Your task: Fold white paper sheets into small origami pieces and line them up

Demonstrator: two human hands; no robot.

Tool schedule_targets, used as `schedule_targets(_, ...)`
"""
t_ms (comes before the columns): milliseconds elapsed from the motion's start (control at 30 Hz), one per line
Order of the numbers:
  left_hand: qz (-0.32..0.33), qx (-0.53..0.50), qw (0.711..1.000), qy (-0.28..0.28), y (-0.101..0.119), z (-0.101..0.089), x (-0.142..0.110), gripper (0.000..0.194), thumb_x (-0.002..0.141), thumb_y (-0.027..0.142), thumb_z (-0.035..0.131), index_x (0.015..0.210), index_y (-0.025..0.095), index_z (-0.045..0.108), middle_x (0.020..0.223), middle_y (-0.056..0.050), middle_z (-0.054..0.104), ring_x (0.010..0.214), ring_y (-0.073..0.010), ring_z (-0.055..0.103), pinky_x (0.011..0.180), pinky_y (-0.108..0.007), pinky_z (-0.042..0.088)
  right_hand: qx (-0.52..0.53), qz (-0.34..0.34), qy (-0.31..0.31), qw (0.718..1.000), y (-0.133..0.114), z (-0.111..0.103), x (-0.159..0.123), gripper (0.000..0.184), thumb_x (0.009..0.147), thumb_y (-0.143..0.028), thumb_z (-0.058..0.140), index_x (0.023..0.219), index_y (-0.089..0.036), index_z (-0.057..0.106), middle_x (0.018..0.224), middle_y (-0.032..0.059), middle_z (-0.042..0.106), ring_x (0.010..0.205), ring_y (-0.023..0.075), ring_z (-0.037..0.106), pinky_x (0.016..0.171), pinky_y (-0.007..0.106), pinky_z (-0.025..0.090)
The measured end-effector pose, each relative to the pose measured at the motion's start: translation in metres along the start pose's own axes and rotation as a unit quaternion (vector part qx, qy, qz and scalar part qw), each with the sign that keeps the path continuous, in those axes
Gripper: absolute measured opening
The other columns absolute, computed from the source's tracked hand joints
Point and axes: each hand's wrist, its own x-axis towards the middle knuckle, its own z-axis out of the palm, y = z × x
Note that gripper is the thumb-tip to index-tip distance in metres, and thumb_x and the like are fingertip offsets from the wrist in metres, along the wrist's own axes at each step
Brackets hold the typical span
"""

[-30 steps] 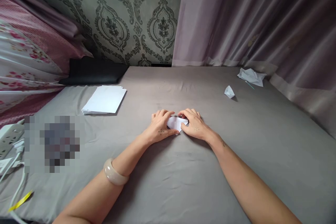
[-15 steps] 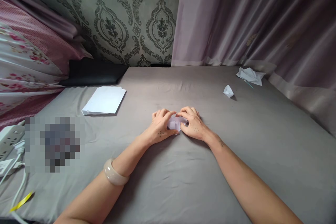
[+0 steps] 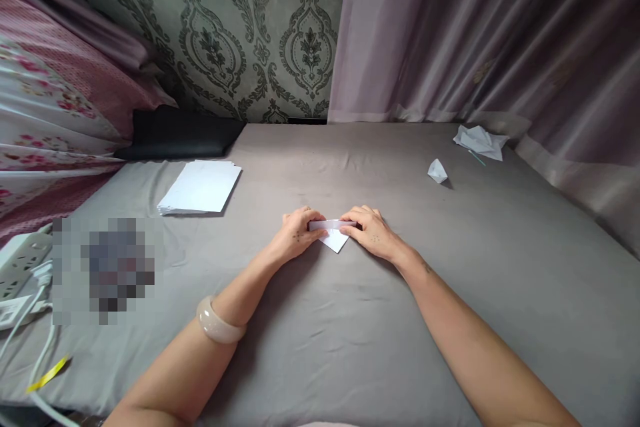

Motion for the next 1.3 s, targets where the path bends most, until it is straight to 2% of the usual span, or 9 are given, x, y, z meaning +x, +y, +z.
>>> schedule_targets(167, 0.027, 0.013, 1.000, -0.003, -0.002, -0.003, -0.001, 0.017, 0.085, 0.031, 0.055, 0.082, 0.020, 0.068, 0.083, -0.003, 0.063, 0.081, -0.0189, 0.056, 0.085, -0.039, 0.038, 0.006, -0.021, 0.006, 1.000, 0.007, 0.002, 0.001, 0.012, 0.088, -0.026, 0.059, 0.089, -0.028, 0.071, 0.092, 0.0006, 0.066, 0.092, 0.0184, 0.053, 0.091, 0.039, 0.036)
schedule_targets(367, 0.127, 0.122, 0.984, -0.001, -0.008, -0.004, -0.004, 0.022, 0.093, 0.027, 0.047, 0.087, 0.023, 0.067, 0.092, -0.004, 0.066, 0.090, -0.0194, 0.055, 0.088, -0.039, 0.032, -0.011, -0.090, 0.022, 0.996, 0.003, -0.001, -0.005, 0.018, 0.093, -0.023, 0.052, 0.093, -0.027, 0.070, 0.092, 0.0019, 0.065, 0.089, 0.0182, 0.050, 0.085, 0.034, 0.040)
schedule_targets(600, 0.240, 0.254, 0.937, -0.026, -0.004, -0.010, -0.012, 0.034, 0.099, 0.021, 0.032, 0.097, 0.019, 0.066, 0.097, -0.010, 0.063, 0.091, -0.0212, 0.050, 0.079, -0.036, 0.033, -0.149, -0.140, 0.011, 0.979, -0.006, -0.004, -0.016, 0.030, 0.096, -0.016, 0.041, 0.103, -0.027, 0.068, 0.097, 0.0060, 0.063, 0.094, 0.0208, 0.047, 0.082, 0.034, 0.039)
schedule_targets(767, 0.276, 0.315, 0.907, -0.033, -0.004, -0.011, -0.014, 0.035, 0.098, 0.016, 0.031, 0.091, 0.014, 0.065, 0.095, -0.010, 0.061, 0.088, -0.0208, 0.049, 0.072, -0.034, 0.034, -0.253, -0.148, 0.024, 0.956, -0.012, -0.001, -0.023, 0.024, 0.094, -0.015, 0.047, 0.107, -0.023, 0.066, 0.099, 0.0061, 0.062, 0.090, 0.0201, 0.045, 0.077, 0.031, 0.037)
schedule_targets(900, 0.265, 0.356, 0.894, -0.058, 0.003, -0.011, -0.021, 0.026, 0.092, 0.010, 0.038, 0.092, 0.013, 0.064, 0.095, -0.010, 0.059, 0.087, -0.0217, 0.048, 0.072, -0.034, 0.038, -0.305, -0.140, 0.025, 0.942, -0.020, -0.003, -0.030, 0.023, 0.095, -0.015, 0.047, 0.108, -0.020, 0.064, 0.096, 0.0058, 0.062, 0.089, 0.0200, 0.046, 0.077, 0.031, 0.036)
schedule_targets(1067, 0.170, 0.413, 0.890, -0.089, 0.028, 0.006, -0.040, 0.014, 0.083, 0.013, 0.053, 0.090, 0.010, 0.064, 0.091, -0.014, 0.057, 0.085, -0.0255, 0.050, 0.069, -0.035, 0.042, -0.336, -0.108, 0.006, 0.936, -0.030, -0.005, -0.040, 0.029, 0.091, -0.005, 0.042, 0.110, -0.016, 0.062, 0.101, 0.0088, 0.062, 0.093, 0.0215, 0.048, 0.080, 0.033, 0.035)
schedule_targets(1133, 0.128, 0.423, 0.896, -0.047, 0.037, 0.016, -0.045, 0.023, 0.091, 0.016, 0.042, 0.099, 0.008, 0.062, 0.088, -0.014, 0.056, 0.079, -0.0244, 0.050, 0.065, -0.036, 0.041, -0.345, -0.089, 0.003, 0.934, -0.037, -0.002, -0.043, 0.034, 0.088, -0.003, 0.042, 0.113, -0.015, 0.061, 0.099, 0.0096, 0.061, 0.091, 0.0222, 0.048, 0.081, 0.035, 0.033)
schedule_targets(1200, 0.110, 0.423, 0.899, -0.007, 0.043, 0.024, -0.047, 0.033, 0.095, 0.022, 0.034, 0.111, 0.007, 0.059, 0.090, -0.014, 0.056, 0.079, -0.0248, 0.051, 0.063, -0.036, 0.042, -0.352, -0.070, 0.014, 0.933, -0.045, 0.005, -0.043, 0.039, 0.089, -0.008, 0.042, 0.125, -0.016, 0.056, 0.095, 0.0104, 0.059, 0.087, 0.0234, 0.047, 0.081, 0.036, 0.032)
schedule_targets(1300, 0.104, 0.423, 0.900, -0.024, 0.047, 0.027, -0.048, 0.032, 0.092, 0.019, 0.038, 0.114, 0.008, 0.059, 0.096, -0.015, 0.057, 0.084, -0.0259, 0.052, 0.063, -0.036, 0.042, -0.358, -0.033, 0.050, 0.932, -0.056, 0.017, -0.042, 0.041, 0.095, -0.027, 0.041, 0.136, -0.025, 0.049, 0.092, 0.0112, 0.056, 0.081, 0.0245, 0.045, 0.075, 0.037, 0.031)
